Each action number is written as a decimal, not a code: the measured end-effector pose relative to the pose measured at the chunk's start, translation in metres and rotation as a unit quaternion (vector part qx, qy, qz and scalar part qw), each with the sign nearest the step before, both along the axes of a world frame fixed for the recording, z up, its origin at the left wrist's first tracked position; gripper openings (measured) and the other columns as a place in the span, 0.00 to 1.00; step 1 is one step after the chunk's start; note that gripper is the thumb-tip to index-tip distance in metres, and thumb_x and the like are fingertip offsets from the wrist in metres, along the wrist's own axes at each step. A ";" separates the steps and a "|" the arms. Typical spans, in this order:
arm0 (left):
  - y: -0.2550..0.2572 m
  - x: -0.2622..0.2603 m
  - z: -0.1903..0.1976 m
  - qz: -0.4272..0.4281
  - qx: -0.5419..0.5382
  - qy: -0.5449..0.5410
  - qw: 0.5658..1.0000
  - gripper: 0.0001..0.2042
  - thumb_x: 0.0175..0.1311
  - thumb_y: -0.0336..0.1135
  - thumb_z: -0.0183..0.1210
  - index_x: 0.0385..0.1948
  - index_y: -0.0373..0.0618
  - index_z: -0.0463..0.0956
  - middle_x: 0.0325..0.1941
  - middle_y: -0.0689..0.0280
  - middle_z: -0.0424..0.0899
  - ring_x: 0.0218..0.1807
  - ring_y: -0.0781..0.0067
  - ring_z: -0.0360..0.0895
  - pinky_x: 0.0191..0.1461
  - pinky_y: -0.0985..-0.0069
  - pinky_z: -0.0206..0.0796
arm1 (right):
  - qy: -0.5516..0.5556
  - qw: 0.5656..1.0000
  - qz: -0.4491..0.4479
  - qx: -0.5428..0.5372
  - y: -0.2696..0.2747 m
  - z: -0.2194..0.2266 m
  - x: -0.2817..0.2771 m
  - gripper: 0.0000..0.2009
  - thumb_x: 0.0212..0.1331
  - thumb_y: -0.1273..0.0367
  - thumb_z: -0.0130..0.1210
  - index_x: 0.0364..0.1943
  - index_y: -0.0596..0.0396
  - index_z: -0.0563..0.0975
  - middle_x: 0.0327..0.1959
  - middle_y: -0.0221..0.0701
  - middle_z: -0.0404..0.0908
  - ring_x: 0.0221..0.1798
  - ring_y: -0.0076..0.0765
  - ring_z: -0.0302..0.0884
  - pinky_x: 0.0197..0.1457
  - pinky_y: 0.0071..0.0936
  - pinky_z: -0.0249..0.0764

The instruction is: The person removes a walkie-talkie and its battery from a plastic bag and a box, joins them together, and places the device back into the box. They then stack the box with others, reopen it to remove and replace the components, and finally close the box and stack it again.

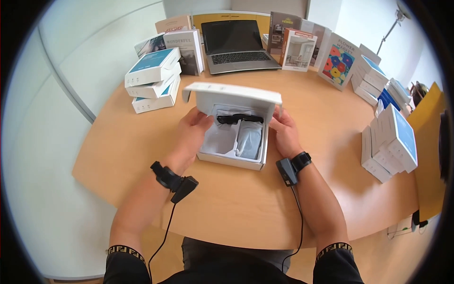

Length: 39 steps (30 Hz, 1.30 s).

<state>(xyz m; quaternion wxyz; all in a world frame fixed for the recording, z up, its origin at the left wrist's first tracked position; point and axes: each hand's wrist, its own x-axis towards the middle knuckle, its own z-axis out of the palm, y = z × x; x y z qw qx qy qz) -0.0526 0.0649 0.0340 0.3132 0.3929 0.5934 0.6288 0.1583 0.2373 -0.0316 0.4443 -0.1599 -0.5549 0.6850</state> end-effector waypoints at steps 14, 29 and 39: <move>-0.063 -0.019 -0.039 -0.042 -0.041 0.026 0.998 0.16 0.73 0.23 0.50 0.60 0.35 0.75 0.57 0.62 0.82 0.56 0.73 0.79 0.62 0.75 0.69 | -0.072 0.994 -0.083 0.018 -0.006 0.002 0.003 0.08 0.65 0.79 0.54 0.43 0.59 0.82 0.68 0.43 0.72 0.62 0.34 0.76 0.67 0.26 0.69; -0.097 -0.010 -0.041 -0.150 0.055 -0.097 0.982 0.28 0.69 0.36 0.49 0.70 0.33 0.63 0.69 0.55 0.73 0.70 0.61 0.69 0.78 0.58 0.54 | -0.074 0.993 -0.063 0.064 -0.090 0.012 0.046 0.16 0.68 0.65 0.59 0.55 0.56 0.81 0.65 0.38 0.68 0.60 0.32 0.72 0.64 0.28 0.69; -0.099 0.006 -0.042 -0.028 0.046 -0.032 0.998 0.22 0.77 0.40 0.48 0.62 0.31 0.72 0.59 0.55 0.81 0.60 0.63 0.78 0.71 0.62 0.65 | -0.091 0.991 -0.089 0.044 -0.149 0.006 0.061 0.15 0.67 0.66 0.62 0.54 0.58 0.81 0.48 0.31 0.76 0.48 0.24 0.76 0.56 0.23 0.74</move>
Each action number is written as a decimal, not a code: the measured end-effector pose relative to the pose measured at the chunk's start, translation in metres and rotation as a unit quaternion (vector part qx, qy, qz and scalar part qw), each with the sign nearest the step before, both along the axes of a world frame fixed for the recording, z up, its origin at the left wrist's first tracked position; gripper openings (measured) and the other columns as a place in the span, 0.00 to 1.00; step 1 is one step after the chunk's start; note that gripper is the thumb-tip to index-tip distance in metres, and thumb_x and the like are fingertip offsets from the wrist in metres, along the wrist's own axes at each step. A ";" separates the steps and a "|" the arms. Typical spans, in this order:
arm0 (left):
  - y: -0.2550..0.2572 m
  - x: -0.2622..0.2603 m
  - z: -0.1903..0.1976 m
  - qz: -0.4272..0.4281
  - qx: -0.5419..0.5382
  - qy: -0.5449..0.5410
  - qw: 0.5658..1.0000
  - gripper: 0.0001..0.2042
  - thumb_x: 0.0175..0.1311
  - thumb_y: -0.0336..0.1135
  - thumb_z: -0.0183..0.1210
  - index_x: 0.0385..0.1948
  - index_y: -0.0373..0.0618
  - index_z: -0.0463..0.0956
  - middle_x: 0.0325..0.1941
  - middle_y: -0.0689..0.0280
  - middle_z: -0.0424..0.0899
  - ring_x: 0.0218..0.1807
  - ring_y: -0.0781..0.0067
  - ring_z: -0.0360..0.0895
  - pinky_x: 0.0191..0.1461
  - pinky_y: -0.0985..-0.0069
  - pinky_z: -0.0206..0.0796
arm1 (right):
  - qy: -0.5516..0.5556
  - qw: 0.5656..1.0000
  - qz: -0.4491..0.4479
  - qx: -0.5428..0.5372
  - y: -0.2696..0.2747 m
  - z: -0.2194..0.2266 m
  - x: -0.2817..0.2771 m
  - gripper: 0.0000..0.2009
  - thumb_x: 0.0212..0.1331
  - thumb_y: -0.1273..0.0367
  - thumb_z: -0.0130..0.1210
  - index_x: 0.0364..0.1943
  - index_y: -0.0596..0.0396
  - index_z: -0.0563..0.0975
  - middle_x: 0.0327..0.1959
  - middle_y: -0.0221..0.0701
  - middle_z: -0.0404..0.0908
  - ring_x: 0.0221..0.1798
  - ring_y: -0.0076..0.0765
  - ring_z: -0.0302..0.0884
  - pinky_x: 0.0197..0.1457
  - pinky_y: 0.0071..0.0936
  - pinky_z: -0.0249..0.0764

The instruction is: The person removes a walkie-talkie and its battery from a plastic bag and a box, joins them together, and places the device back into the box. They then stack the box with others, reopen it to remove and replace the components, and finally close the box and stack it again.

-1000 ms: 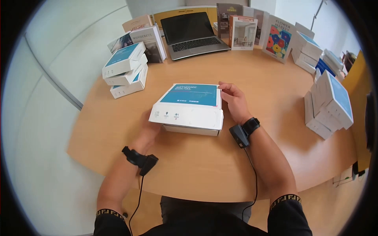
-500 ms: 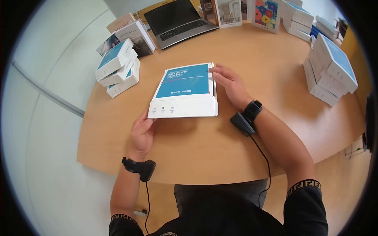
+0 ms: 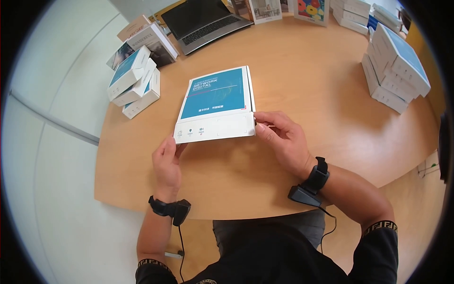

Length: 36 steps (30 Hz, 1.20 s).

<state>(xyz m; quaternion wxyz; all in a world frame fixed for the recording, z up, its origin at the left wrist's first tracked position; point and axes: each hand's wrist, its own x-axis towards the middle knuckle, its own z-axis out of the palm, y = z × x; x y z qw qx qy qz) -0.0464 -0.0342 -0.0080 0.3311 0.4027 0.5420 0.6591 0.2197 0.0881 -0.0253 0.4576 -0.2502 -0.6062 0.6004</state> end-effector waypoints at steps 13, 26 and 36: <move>0.005 0.012 -0.007 0.087 -0.050 0.025 0.995 0.20 0.73 0.30 0.57 0.62 0.26 0.72 0.57 0.57 0.83 0.55 0.73 0.80 0.63 0.77 0.70 | -0.115 0.992 -0.042 0.033 -0.005 0.006 -0.005 0.20 0.60 0.67 0.68 0.52 0.62 0.78 0.42 0.36 0.85 0.40 0.28 0.84 0.47 0.26 0.82; 0.004 0.010 -0.010 0.062 -0.041 0.026 0.997 0.21 0.67 0.21 0.59 0.62 0.24 0.71 0.59 0.51 0.81 0.59 0.67 0.79 0.63 0.74 0.71 | -0.154 0.987 -0.048 0.025 -0.005 0.006 -0.009 0.27 0.58 0.71 0.68 0.61 0.59 0.71 0.39 0.36 0.83 0.40 0.32 0.84 0.48 0.28 0.82; 0.005 0.012 -0.009 0.059 -0.049 0.033 0.997 0.22 0.66 0.20 0.60 0.62 0.25 0.69 0.61 0.49 0.78 0.63 0.63 0.76 0.69 0.70 0.67 | -0.143 0.982 -0.081 0.092 -0.004 0.006 -0.007 0.28 0.56 0.74 0.68 0.62 0.57 0.70 0.37 0.33 0.80 0.38 0.29 0.80 0.44 0.28 0.81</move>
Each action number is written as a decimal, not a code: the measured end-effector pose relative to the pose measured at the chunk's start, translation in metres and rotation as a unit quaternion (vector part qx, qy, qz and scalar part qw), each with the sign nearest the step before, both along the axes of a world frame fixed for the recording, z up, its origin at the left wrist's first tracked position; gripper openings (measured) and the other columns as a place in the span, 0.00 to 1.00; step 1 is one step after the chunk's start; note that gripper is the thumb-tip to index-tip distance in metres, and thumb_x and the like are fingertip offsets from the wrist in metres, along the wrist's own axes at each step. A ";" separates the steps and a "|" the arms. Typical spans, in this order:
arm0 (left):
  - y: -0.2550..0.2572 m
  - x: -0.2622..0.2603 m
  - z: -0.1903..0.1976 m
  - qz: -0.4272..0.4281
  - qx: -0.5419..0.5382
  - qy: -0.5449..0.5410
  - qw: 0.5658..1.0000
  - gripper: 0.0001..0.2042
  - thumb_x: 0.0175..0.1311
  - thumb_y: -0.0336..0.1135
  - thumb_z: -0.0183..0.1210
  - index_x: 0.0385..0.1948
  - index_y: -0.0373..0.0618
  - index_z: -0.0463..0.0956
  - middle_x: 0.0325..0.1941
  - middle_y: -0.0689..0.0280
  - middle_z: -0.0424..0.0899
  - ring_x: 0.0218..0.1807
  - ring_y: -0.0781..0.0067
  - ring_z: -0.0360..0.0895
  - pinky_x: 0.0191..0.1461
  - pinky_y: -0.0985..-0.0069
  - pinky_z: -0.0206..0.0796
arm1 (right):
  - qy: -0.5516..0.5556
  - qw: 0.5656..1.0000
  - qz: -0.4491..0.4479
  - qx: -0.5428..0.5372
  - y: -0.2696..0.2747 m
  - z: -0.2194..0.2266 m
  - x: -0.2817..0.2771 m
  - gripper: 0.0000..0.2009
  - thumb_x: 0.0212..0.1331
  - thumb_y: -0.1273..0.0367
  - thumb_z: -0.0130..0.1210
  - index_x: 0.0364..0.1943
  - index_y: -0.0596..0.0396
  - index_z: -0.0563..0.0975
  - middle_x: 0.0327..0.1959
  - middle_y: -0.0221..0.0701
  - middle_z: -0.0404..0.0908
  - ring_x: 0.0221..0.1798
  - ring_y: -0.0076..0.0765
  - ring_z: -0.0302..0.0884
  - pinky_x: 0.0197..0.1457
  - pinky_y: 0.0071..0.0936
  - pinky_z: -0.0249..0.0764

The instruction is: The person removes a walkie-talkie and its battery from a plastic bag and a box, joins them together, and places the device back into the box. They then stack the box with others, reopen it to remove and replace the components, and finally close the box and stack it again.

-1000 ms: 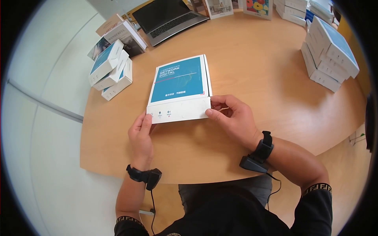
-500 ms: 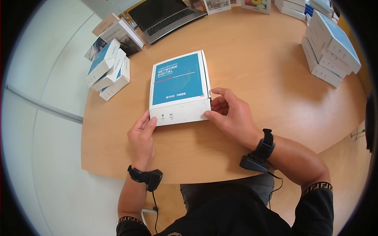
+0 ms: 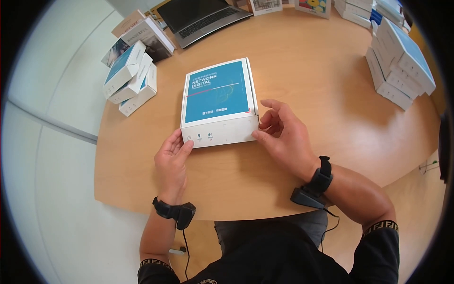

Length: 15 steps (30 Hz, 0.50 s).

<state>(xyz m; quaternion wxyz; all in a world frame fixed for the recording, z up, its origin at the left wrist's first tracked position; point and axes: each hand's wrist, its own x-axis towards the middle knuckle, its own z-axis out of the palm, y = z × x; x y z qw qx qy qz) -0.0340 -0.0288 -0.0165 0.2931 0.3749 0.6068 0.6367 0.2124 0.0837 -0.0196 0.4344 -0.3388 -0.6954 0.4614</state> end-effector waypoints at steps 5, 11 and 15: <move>0.002 -0.001 -0.001 -0.001 -0.009 0.009 1.000 0.23 0.66 0.19 0.60 0.63 0.25 0.67 0.61 0.50 0.77 0.64 0.63 0.75 0.70 0.69 0.67 | -0.014 1.000 -0.009 0.001 0.000 -0.001 -0.003 0.30 0.56 0.76 0.67 0.64 0.55 0.69 0.51 0.37 0.74 0.41 0.32 0.81 0.48 0.29 0.82; 0.005 0.002 0.000 -0.015 -0.027 0.028 0.999 0.26 0.65 0.18 0.60 0.66 0.27 0.65 0.62 0.53 0.76 0.64 0.64 0.74 0.69 0.71 0.69 | -0.042 0.999 -0.001 -0.007 0.005 0.001 -0.003 0.33 0.56 0.79 0.65 0.68 0.51 0.66 0.54 0.37 0.72 0.42 0.32 0.81 0.49 0.30 0.82; 0.009 0.005 0.003 -0.033 -0.053 0.054 0.997 0.28 0.65 0.17 0.60 0.68 0.30 0.64 0.61 0.55 0.76 0.63 0.67 0.75 0.67 0.73 0.69 | -0.070 0.998 -0.002 -0.003 0.008 0.006 -0.003 0.37 0.55 0.80 0.65 0.71 0.50 0.63 0.55 0.37 0.73 0.43 0.34 0.81 0.50 0.31 0.81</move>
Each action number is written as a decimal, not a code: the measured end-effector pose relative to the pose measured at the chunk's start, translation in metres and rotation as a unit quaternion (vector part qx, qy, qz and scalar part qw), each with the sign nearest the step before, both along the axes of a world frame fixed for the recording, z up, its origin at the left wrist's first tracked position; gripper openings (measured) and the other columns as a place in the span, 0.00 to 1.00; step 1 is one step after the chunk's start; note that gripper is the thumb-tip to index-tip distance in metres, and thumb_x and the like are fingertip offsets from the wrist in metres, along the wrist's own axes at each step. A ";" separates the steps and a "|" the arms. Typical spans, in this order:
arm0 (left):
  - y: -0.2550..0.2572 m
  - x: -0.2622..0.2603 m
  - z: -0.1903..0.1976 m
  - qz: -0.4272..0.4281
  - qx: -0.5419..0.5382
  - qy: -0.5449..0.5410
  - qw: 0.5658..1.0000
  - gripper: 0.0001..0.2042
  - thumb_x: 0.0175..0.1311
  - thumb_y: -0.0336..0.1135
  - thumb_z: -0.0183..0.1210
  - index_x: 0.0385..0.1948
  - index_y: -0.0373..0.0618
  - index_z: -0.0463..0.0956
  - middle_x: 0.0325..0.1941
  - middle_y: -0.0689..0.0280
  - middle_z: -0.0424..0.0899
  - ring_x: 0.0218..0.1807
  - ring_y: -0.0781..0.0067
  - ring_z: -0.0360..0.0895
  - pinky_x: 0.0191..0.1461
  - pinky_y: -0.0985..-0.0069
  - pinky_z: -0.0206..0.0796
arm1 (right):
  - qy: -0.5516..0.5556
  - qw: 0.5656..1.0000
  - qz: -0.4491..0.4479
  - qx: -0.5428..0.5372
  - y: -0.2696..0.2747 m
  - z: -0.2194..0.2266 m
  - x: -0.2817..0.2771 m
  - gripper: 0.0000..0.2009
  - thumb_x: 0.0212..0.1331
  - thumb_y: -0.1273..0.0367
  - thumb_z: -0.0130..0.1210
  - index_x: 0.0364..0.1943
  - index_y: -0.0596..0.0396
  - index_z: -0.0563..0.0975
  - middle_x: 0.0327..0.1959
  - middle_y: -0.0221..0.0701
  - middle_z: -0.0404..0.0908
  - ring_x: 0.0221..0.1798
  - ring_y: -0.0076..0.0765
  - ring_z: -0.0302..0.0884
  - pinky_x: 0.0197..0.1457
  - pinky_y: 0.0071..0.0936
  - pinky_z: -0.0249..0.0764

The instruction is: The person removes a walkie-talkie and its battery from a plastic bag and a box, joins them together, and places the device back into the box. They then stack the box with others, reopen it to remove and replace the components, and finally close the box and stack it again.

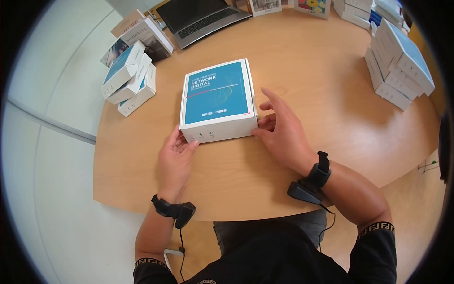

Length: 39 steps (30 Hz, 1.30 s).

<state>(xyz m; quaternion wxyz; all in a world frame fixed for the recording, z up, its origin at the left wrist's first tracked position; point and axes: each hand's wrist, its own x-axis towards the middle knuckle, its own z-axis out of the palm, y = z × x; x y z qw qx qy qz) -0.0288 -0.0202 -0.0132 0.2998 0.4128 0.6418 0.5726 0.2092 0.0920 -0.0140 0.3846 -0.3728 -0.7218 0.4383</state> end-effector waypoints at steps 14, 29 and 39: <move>0.007 -0.005 -0.013 0.092 -0.016 0.104 0.990 0.17 0.62 0.18 0.63 0.54 0.30 0.76 0.46 0.58 0.86 0.48 0.70 0.83 0.56 0.76 0.75 | -0.080 0.990 -0.023 0.110 0.012 -0.012 -0.003 0.30 0.57 0.77 0.62 0.66 0.47 0.74 0.39 0.40 0.79 0.39 0.41 0.82 0.47 0.34 0.80; -0.003 0.015 -0.004 0.062 -0.032 0.102 0.992 0.16 0.65 0.20 0.61 0.54 0.29 0.74 0.48 0.56 0.85 0.49 0.72 0.83 0.56 0.76 0.74 | -0.034 0.997 -0.063 0.043 0.011 0.002 0.001 0.22 0.63 0.58 0.62 0.55 0.60 0.80 0.36 0.43 0.77 0.40 0.45 0.78 0.47 0.38 0.76; -0.007 0.046 0.002 0.001 -0.038 0.085 0.996 0.13 0.64 0.21 0.62 0.49 0.34 0.72 0.44 0.60 0.82 0.45 0.74 0.80 0.53 0.77 0.74 | -0.019 0.990 -0.133 0.047 0.015 0.001 0.012 0.22 0.64 0.57 0.59 0.48 0.66 0.80 0.39 0.50 0.78 0.43 0.52 0.77 0.50 0.42 0.76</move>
